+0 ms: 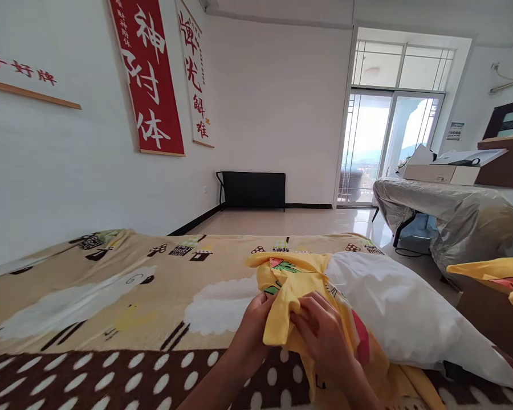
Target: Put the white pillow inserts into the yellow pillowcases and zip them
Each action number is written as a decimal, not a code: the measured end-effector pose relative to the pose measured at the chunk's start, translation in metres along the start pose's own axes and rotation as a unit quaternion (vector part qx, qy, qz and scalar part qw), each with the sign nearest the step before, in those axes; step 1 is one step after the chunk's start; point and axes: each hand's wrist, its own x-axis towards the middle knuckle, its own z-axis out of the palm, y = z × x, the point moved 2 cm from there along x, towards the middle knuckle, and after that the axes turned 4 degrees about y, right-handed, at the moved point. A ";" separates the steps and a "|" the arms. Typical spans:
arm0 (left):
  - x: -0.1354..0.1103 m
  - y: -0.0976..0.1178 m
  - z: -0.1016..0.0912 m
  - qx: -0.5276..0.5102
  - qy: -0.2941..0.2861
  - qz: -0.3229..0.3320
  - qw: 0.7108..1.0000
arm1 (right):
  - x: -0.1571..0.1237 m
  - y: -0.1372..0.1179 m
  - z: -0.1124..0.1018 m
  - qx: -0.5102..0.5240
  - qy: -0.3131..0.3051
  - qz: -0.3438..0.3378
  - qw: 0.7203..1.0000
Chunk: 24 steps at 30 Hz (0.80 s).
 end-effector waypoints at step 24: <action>0.001 0.016 -0.011 0.461 -0.120 0.417 0.774 | -0.003 0.022 -0.015 0.129 0.005 0.030 0.991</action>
